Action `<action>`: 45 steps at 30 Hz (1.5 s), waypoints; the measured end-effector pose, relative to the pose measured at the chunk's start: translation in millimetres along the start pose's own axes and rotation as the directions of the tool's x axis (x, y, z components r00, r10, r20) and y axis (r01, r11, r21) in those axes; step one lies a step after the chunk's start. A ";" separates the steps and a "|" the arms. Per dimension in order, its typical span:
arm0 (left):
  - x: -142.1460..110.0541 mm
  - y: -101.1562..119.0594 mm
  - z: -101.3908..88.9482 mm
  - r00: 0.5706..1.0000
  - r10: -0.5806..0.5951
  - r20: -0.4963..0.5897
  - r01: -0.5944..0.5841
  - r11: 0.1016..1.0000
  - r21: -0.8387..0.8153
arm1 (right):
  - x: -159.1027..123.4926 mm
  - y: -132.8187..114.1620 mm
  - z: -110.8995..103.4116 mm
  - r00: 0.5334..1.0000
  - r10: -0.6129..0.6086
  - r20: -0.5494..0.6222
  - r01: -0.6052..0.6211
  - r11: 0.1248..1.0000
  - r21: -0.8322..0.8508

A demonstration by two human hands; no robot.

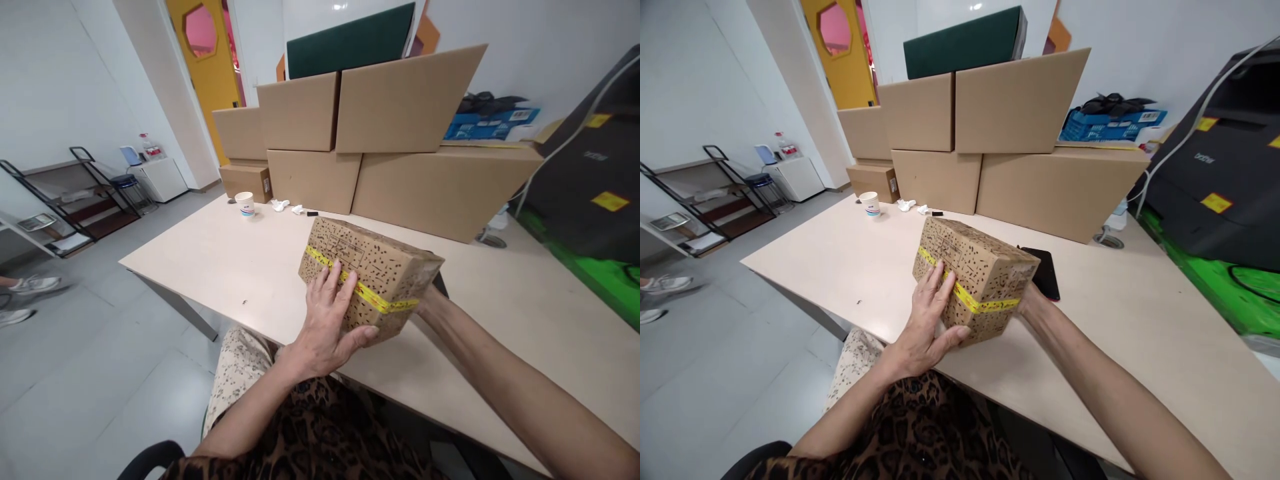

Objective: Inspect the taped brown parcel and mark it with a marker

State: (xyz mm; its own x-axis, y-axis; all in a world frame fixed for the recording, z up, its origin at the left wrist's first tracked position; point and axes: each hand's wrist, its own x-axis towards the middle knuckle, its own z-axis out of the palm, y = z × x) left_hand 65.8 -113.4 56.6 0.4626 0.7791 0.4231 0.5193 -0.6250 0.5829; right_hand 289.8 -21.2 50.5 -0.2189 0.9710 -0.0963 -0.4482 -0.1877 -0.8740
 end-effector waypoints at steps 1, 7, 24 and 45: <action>2.0 -0.7 4.2 1.000 0.000 -0.006 0.000 1.000 0.023 | 1.7 -3.6 -2.6 1.000 0.018 -0.010 -0.018 1.000 -0.007; 8.4 -5.3 21.7 0.998 -0.064 0.019 0.061 0.991 0.122 | 3.2 -39.8 -16.9 0.979 -0.014 -0.204 -0.018 0.987 -0.157; 22.7 -7.5 31.1 0.952 -0.203 0.230 0.168 0.972 0.166 | -45.4 -67.3 7.2 0.920 -0.326 0.216 0.185 -0.124 -0.975; 54.8 -110.6 -52.9 0.820 -0.572 -0.035 0.404 0.621 -0.672 | 8.7 11.4 -14.9 0.905 -0.274 -0.327 0.108 0.888 -0.446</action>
State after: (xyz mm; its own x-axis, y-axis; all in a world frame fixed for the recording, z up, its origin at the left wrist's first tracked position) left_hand -4.2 1.1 52.0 0.0575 0.9976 0.0377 0.0270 -0.0393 0.9989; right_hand 295.7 -12.7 32.6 0.2079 0.9781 -0.0034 -0.0349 0.0040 -0.9994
